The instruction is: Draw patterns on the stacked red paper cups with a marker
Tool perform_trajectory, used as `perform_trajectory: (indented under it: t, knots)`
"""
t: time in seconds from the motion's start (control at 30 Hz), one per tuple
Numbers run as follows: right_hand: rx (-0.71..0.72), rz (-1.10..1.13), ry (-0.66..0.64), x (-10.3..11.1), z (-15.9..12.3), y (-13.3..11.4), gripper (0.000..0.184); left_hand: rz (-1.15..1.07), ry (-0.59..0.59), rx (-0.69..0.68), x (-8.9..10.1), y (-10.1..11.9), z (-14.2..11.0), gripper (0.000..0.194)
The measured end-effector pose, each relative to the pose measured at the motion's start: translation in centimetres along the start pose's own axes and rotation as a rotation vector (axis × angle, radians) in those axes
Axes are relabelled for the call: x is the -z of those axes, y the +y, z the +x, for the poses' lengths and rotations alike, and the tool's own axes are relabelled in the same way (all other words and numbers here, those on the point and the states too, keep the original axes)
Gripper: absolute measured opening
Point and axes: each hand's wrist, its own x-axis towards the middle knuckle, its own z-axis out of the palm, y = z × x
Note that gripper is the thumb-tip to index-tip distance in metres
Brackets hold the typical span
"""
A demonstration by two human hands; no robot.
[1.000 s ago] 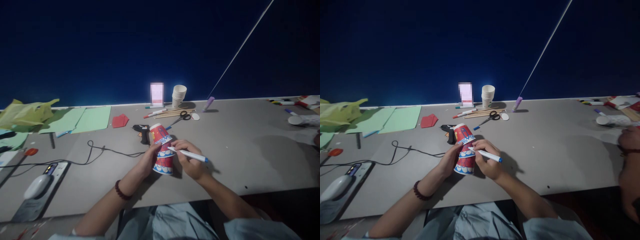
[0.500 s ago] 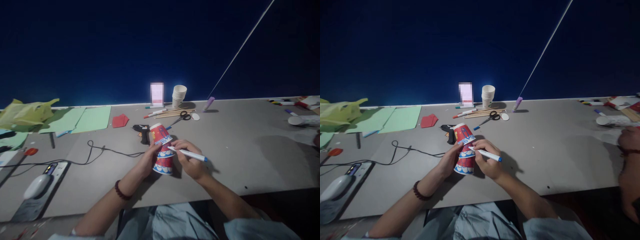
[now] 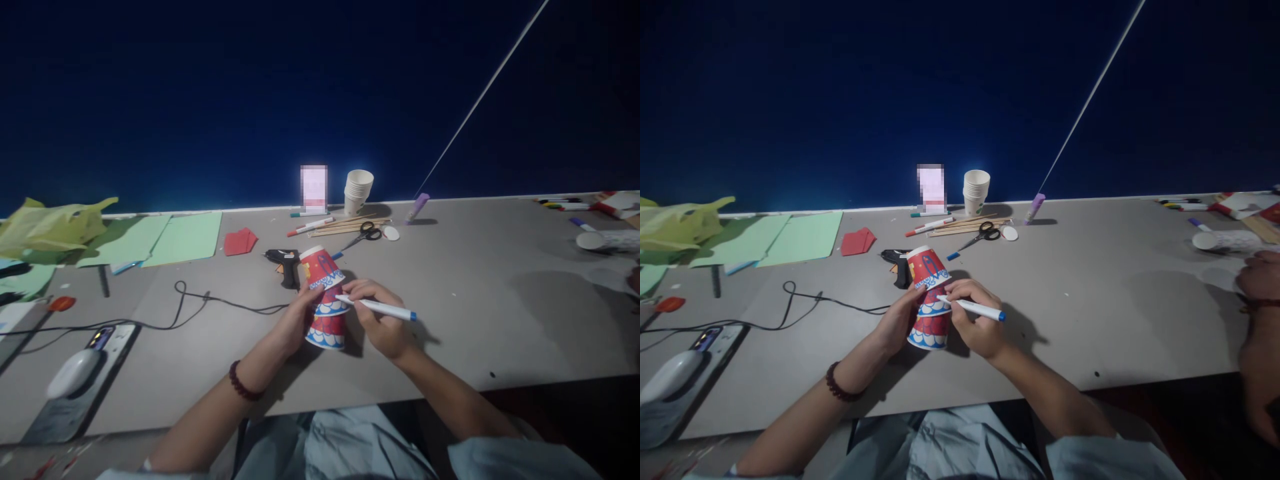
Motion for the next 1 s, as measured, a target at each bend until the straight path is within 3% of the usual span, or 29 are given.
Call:
perform_trajectory:
  t: [1.0]
  knots:
    - [-0.018, 0.010, -0.006, 0.23, 0.02, 0.02, 0.013, 0.016, 0.004, -0.022, 0.31, -0.22, 0.24, 0.044]
